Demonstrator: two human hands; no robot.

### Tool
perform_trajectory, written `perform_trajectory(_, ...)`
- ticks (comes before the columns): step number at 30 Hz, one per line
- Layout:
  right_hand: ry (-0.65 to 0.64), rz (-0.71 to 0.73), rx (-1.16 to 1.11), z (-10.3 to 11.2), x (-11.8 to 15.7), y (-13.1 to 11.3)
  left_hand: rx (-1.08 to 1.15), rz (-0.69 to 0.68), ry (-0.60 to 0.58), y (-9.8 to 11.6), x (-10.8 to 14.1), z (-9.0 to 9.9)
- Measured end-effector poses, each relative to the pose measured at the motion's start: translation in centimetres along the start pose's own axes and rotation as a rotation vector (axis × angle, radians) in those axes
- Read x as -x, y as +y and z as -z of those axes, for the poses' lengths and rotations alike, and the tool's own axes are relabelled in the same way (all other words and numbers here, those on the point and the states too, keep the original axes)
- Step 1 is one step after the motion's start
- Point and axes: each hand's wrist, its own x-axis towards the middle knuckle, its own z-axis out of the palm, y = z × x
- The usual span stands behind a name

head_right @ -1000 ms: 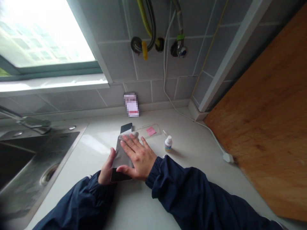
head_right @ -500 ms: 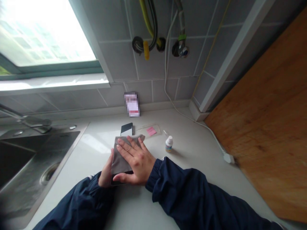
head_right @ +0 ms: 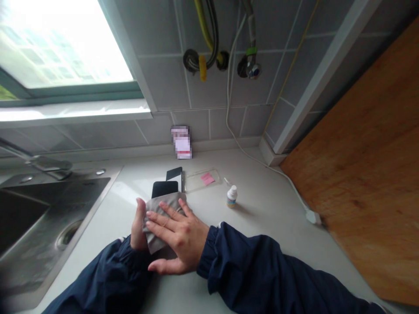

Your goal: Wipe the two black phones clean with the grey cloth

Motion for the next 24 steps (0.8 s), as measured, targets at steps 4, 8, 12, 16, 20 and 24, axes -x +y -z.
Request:
perform_trajectory(4, 0.012, 0.05, 0.014, -0.6, 0.2, -0.3, -0.021, 0.013, 0.002, 0.5, 0.1, 0.5)
perform_trajectory(8, 0.08, 0.074, 0.075, -1.7, 0.5, -0.4, -0.06, 0.072, 0.015, 1.1, 0.1, 0.7)
perform_trajectory(12, 0.133, 0.114, 0.15, -2.4, 0.6, 0.0, -0.048, 0.055, 0.01, 1.4, 0.1, 0.3)
perform_trajectory(16, 0.252, 0.158, 0.193, -2.7, 0.6, 0.3, -0.018, -0.027, -0.017, 1.4, 0.0, 0.3)
perform_trajectory(20, 0.379, 0.19, 0.184, -2.9, 0.7, 0.2, -0.027, -0.051, -0.126, 1.5, -0.1, 0.8)
perform_trajectory(24, 0.387, 0.263, 0.172, -2.8, 0.9, 0.1, -0.02, -0.053, -0.089, 1.8, -0.2, 0.8)
